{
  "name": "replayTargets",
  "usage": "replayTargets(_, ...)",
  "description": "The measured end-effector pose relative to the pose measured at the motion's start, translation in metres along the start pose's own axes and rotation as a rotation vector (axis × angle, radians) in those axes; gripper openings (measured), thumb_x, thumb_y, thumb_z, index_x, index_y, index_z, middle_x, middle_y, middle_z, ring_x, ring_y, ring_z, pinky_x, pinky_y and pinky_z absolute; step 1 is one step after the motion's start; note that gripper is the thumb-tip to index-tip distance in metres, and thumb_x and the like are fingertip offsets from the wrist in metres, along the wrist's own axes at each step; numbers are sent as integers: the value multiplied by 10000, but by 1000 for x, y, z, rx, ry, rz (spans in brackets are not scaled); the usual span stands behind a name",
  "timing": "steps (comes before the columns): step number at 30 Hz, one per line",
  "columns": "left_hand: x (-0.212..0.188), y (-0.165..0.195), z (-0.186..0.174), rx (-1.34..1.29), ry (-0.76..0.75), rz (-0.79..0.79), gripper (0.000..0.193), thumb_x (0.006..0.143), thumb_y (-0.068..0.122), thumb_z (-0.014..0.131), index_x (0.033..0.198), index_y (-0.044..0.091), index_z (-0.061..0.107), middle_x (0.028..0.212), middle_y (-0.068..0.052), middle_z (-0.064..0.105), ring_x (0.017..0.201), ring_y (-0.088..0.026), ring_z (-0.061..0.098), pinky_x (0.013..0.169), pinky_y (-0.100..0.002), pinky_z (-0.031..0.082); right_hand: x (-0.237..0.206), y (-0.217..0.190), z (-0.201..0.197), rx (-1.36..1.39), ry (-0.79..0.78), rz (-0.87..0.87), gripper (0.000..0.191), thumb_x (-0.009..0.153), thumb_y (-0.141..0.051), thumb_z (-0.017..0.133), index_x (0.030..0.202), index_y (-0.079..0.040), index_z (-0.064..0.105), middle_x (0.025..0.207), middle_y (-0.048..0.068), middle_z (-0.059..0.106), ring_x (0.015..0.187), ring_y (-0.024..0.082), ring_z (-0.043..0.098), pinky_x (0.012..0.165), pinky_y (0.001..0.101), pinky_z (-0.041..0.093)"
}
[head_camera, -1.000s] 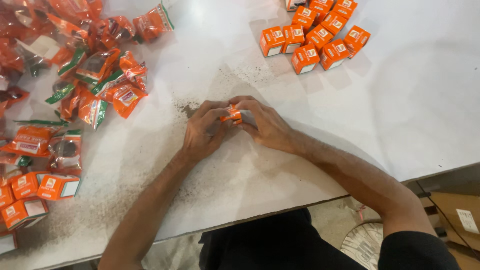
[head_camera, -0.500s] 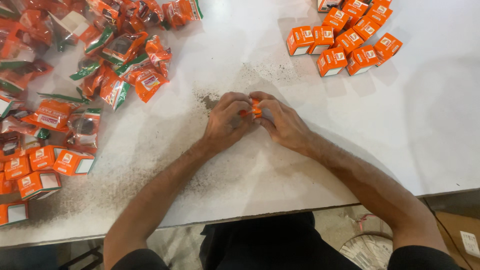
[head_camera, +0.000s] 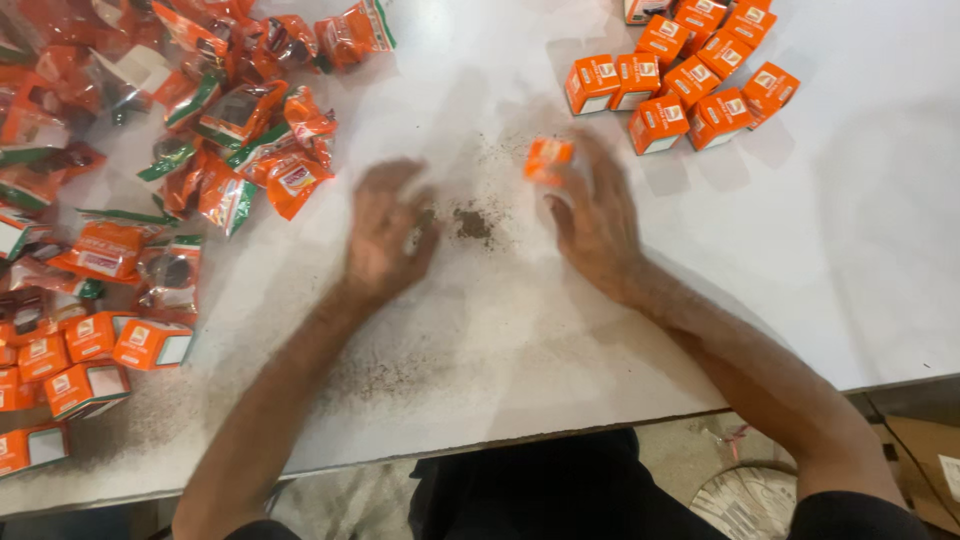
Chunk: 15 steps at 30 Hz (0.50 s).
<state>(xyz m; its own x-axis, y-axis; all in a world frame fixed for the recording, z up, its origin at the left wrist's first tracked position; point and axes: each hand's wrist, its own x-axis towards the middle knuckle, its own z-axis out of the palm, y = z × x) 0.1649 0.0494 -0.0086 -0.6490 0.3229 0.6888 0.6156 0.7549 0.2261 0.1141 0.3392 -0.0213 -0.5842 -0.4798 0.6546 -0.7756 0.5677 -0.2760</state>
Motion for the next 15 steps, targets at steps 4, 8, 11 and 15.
replayTargets(4,17,-122,-60,303,230,-300,464,961,-89,721,1385,55,601,1603,-163,433,1384,-396,532,1123,-469,507,5,3,8,65,-5,7,723,874,-178,823,1449,-57,401,1620,279,206,1501,504,257,1218,614,286)
replayTargets(8,27,-217,-114,560,122,-599,402,829,-94,629,1222,-19,590,1324,-223,568,1168,-444,580,921,-526,497,6,7,14,82,-93,-10,655,910,-206,794,1446,-81,438,1609,224,318,1484,457,347,1216,575,346)
replayTargets(11,33,-222,-120,497,74,-648,201,923,-64,626,1110,10,624,1167,-210,625,1087,-432,614,892,-540,491,6,11,14,117,-138,24,653,954,-231,767,1483,-75,417,1604,199,360,1491,421,384,1229,536,373)
replayTargets(15,42,-143,-79,253,54,-394,101,1082,-48,555,1141,1,622,1136,-214,616,982,-421,617,837,-527,491,3,4,16,337,-184,1,804,979,-338,742,1567,-37,285,1599,225,366,1483,427,395,1225,502,382)
